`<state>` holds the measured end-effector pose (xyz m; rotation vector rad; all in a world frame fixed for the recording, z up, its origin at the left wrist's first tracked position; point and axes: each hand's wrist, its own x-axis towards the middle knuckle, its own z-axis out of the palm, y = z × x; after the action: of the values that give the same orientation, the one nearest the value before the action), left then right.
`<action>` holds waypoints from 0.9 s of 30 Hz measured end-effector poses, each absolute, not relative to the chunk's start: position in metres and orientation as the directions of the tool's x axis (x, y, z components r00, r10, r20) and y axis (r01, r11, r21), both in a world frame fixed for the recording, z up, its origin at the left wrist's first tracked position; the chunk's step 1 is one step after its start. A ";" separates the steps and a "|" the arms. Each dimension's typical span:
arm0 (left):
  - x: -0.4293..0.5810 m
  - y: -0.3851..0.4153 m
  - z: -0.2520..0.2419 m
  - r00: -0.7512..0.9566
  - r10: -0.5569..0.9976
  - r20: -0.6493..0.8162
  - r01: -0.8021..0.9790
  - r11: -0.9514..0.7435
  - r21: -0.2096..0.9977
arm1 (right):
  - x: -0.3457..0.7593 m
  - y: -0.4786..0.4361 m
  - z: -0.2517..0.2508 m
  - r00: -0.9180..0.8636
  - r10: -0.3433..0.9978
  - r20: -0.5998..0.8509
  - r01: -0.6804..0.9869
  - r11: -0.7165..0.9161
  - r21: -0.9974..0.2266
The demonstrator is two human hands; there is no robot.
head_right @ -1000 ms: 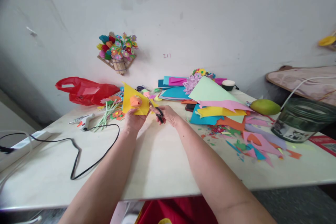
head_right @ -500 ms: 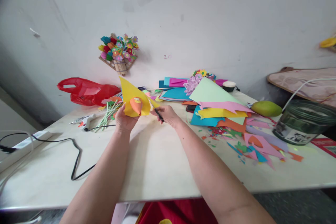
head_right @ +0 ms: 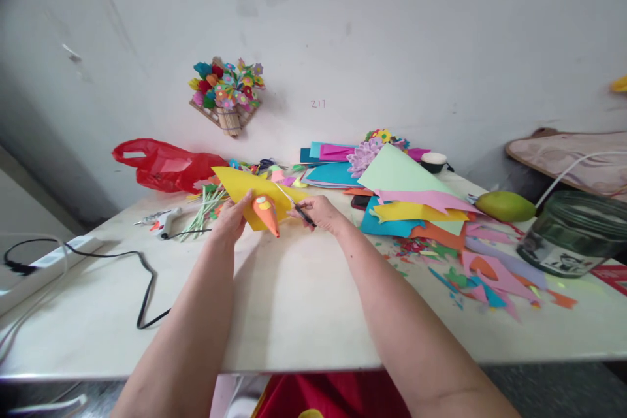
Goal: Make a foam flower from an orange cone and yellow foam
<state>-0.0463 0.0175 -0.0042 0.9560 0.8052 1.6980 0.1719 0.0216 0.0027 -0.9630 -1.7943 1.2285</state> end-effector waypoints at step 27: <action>-0.048 0.018 -0.013 -0.028 0.995 0.092 -0.576 -0.091 0.812 | 0.198 0.031 0.027 -0.704 0.710 0.033 0.240 0.280 -0.929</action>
<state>-0.0483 0.0181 -0.0128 0.8079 0.6959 1.5072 0.1977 0.0313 0.0267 -0.8524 -2.1110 1.4144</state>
